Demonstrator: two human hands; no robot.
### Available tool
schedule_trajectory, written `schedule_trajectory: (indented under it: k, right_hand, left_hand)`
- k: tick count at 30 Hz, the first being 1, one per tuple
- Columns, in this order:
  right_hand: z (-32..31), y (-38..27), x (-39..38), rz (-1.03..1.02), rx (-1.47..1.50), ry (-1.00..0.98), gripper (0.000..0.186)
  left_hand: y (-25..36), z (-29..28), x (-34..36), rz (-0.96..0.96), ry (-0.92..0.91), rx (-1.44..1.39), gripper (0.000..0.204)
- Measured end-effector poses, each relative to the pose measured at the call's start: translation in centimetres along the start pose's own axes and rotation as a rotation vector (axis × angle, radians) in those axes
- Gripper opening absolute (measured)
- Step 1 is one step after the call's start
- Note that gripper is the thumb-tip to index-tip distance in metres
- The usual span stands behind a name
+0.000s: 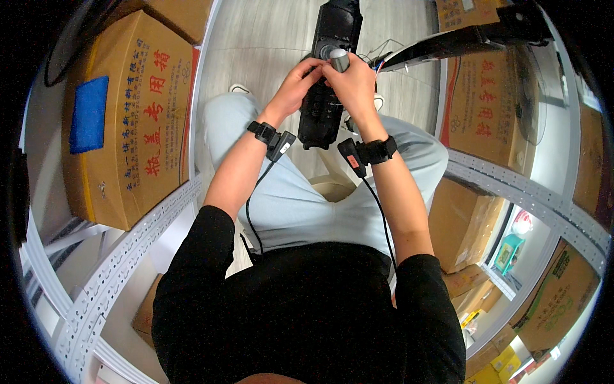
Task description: The person disassembles a standing fan using a screwdriver, removes the control panel, and manipulates internal wires and components. The person then reassembles the fan and places the control panel on a nearby shelf.
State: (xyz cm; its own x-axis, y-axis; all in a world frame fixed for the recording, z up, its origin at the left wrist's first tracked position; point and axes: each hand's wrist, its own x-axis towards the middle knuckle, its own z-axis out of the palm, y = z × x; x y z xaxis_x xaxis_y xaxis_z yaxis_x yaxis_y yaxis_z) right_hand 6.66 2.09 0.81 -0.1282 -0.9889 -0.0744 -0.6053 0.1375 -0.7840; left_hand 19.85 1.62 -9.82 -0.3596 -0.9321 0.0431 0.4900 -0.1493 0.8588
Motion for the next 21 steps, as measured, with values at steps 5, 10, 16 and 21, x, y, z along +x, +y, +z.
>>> schedule_trajectory:
  k: [5,10,16,21]
  right_hand:
    - [-0.5,-0.6,0.6,0.016,0.053,0.017,0.028]
    - [-1.5,0.2,4.7,0.047,0.201,0.002,0.023]
    - [-2.1,1.4,8.1,0.144,0.472,-0.073,0.016]
    - [-3.0,0.9,6.8,0.145,0.486,-0.042,0.019]
  left_hand:
    - [0.3,0.3,-0.1,-0.016,0.011,-0.089,0.025]
    - [1.5,0.6,-0.5,-0.038,0.024,-0.083,0.029]
    - [1.3,0.5,-0.4,-0.053,0.02,-0.07,0.027]
    - [0.5,-0.1,-0.1,-0.035,0.013,-0.063,0.029]
